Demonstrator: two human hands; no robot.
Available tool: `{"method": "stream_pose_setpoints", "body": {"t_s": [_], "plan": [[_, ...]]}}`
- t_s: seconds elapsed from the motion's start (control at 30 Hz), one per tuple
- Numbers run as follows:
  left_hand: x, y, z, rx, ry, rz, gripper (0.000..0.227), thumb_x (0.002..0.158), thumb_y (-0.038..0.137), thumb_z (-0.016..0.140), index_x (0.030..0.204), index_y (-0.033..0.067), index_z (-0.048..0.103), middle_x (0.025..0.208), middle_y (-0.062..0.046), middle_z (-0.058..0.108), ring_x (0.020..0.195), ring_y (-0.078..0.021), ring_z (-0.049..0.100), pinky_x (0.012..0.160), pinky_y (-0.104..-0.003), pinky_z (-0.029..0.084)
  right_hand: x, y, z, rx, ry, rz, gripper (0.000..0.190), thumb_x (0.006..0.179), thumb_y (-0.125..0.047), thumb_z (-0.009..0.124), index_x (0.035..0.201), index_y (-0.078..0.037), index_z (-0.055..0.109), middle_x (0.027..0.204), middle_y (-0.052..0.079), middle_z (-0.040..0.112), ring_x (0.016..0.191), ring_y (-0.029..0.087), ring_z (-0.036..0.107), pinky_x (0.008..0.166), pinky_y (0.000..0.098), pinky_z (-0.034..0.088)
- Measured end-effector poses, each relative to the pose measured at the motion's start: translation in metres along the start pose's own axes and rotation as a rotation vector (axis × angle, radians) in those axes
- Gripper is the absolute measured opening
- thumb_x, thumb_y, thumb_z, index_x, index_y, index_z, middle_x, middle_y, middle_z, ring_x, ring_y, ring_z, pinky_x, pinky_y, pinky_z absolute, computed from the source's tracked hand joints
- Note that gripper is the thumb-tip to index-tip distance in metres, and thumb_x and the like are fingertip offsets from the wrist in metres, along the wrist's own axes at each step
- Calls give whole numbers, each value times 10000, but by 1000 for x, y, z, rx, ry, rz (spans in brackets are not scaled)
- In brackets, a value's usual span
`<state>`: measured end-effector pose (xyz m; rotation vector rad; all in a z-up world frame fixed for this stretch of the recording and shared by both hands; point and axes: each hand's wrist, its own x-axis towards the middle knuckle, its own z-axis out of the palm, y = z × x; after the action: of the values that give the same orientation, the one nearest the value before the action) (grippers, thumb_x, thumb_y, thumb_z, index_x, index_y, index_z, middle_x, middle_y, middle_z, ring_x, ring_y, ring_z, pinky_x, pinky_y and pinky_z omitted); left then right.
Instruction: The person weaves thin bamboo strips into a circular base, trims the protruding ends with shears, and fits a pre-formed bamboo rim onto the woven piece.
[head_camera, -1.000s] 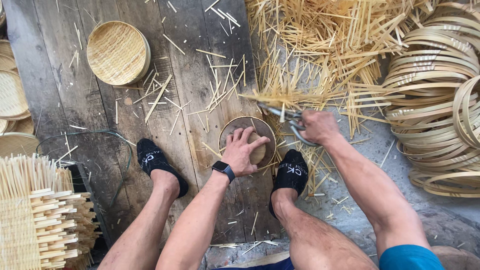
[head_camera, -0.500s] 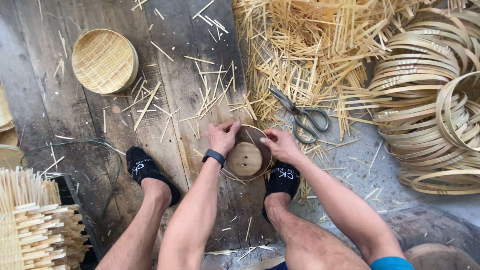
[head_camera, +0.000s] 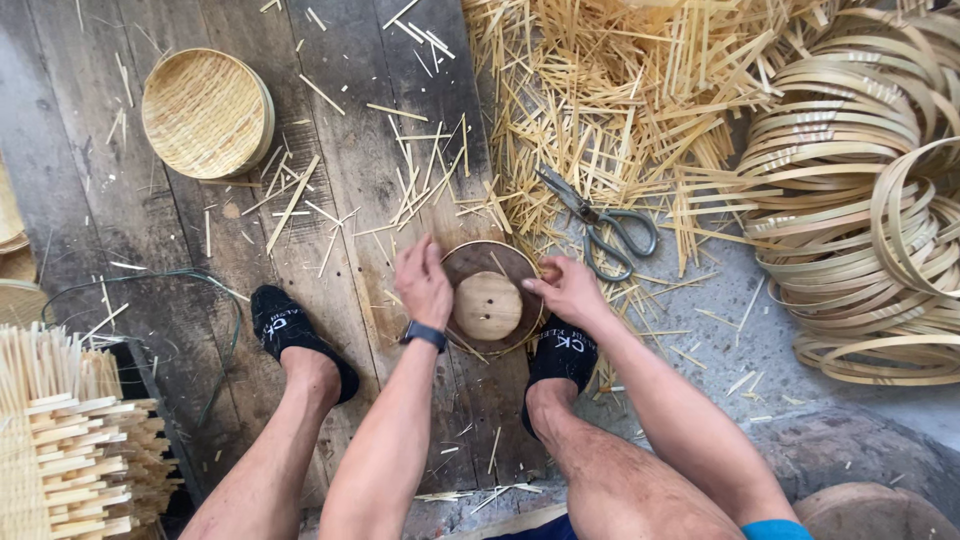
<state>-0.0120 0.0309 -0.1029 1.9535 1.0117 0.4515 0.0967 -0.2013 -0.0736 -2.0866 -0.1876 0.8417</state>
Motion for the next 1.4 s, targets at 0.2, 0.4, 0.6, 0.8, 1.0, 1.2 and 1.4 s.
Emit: {"method": "stream_pose_setpoints", "body": {"t_s": [0.2, 0.4, 0.6, 0.8, 1.0, 1.2, 1.4], "plan": [[-16, -48, -42, -212, -352, -451, 374, 849, 138, 821, 1183, 3, 719, 1001, -107, 800, 844, -133, 728, 759, -281, 575, -2, 30, 1, 169, -244, 273, 316, 880, -278, 794, 999, 14, 768, 714, 72, 731, 557, 126, 626, 502, 271, 504], [-6, -45, -38, -199, -341, -636, 333, 824, 79, 830, 1134, -34, 778, 976, -119, 800, 771, -125, 703, 709, -265, 567, -2, 24, 0, 217, -205, 296, 305, 845, -282, 810, 968, -5, 773, 727, 50, 735, 575, 105, 657, 504, 263, 522], [-6, -23, -53, -337, -281, -833, 361, 913, 171, 745, 1255, 65, 705, 1127, -69, 745, 900, -127, 725, 787, -276, 623, -15, -7, -9, 560, -237, 325, 267, 868, -244, 776, 1014, -21, 766, 827, 52, 747, 641, 133, 682, 581, 265, 578], [-94, -21, -47, -900, -434, -969, 205, 931, 115, 697, 1101, 12, 645, 1032, -66, 712, 863, -191, 709, 774, -379, 646, -28, 1, 20, 665, -264, 424, 217, 918, -140, 726, 971, 70, 730, 840, 140, 753, 704, 217, 749, 635, 336, 645], [-98, -32, -29, -823, -354, -980, 155, 955, 71, 684, 1090, -2, 655, 964, -71, 714, 824, -196, 717, 748, -379, 654, -23, 15, 33, 590, -210, 460, 292, 907, -166, 747, 1021, 101, 722, 847, 184, 750, 713, 266, 747, 615, 346, 648], [-42, 24, -92, -254, -566, -395, 274, 933, 104, 714, 1195, 24, 720, 1076, -137, 796, 930, -232, 729, 858, -382, 604, -35, -35, 5, 493, -135, 213, 816, 853, -417, 768, 1447, 8, 405, 1233, 196, 643, 994, 208, 707, 727, 394, 644], [-28, 131, -93, -89, -628, 178, 510, 822, 287, 788, 1250, 33, 676, 1134, -182, 761, 1048, -274, 719, 955, -394, 555, -51, -89, 8, 825, -204, 261, 1097, 668, -426, 861, 1472, -5, 246, 1258, 252, 574, 983, 332, 700, 832, 446, 648]]}}
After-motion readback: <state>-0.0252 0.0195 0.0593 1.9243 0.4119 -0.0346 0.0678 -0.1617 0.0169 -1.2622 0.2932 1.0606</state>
